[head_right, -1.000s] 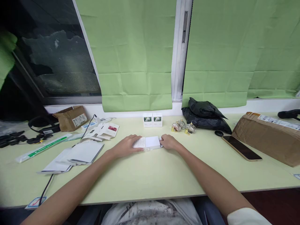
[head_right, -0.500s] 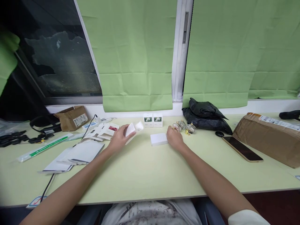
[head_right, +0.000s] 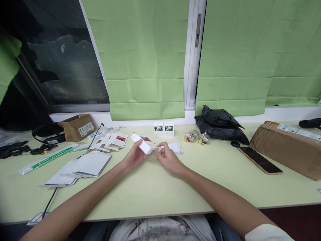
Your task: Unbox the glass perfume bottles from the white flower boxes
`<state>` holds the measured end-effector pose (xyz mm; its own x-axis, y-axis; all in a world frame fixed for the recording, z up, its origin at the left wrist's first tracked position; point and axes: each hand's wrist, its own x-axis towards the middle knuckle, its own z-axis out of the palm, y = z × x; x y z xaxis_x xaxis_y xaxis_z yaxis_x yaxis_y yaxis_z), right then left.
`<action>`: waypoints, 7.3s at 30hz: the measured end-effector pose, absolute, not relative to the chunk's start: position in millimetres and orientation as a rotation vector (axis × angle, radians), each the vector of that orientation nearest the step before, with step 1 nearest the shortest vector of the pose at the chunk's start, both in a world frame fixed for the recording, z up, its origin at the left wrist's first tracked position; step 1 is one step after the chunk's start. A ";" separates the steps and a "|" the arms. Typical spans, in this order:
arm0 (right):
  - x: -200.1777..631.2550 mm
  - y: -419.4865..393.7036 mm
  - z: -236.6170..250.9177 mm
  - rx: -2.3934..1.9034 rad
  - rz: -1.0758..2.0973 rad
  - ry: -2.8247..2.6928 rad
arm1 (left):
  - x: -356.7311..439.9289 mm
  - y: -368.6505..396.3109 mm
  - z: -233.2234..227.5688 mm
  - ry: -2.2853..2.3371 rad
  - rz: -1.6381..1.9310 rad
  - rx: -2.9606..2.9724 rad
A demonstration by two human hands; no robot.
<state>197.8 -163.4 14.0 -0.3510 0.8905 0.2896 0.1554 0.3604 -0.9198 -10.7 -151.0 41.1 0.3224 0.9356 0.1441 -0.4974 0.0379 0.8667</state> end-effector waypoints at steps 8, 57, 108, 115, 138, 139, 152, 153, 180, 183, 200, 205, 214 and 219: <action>199.2 -153.7 18.8 -0.617 1.697 -1.229 | -21.0 -142.2 32.2 0.612 1.069 1.172; 206.1 -146.9 17.7 -0.687 1.657 -1.243 | -21.4 -147.5 37.7 0.575 1.054 1.222; 210.3 -136.0 12.6 -0.772 1.258 -1.437 | -21.7 -142.9 28.6 0.776 0.955 1.503; 216.1 -134.4 14.6 -0.777 1.252 -1.504 | -20.9 -141.0 25.5 0.813 1.018 1.437; 214.2 -136.3 12.4 -0.919 1.079 -1.408 | -15.3 -147.4 25.2 0.899 0.998 1.577; 215.4 -134.4 12.0 -0.919 1.067 -1.392 | -14.5 -148.8 25.2 0.894 1.008 1.606; 219.4 -136.1 13.6 -0.955 0.931 -1.384 | -78.7 -116.4 41.5 2.321 0.792 2.317; 218.8 -137.3 13.6 -0.955 0.936 -1.405 | -85.1 -113.6 41.8 2.434 0.705 2.300; 224.1 -141.8 20.0 -1.040 0.639 -1.671 | -108.5 -93.7 14.3 2.395 0.201 2.694; 233.2 -133.6 21.4 -1.169 0.345 -1.751 | -108.7 -92.9 13.7 2.409 0.205 2.686; 248.4 -109.1 0.0 -1.607 0.194 -1.906 | -45.5 -136.4 14.9 1.208 0.769 2.344; 238.4 -116.6 -3.3 -1.486 0.391 -1.878 | -41.7 -138.6 9.2 1.175 0.774 2.228; 222.2 -115.8 -21.3 -1.266 0.795 -1.701 | -46.4 -123.3 -1.0 1.249 0.781 2.283; 218.9 -107.0 -21.4 -1.086 1.134 -1.420 | -38.8 -128.1 7.6 1.125 1.017 2.315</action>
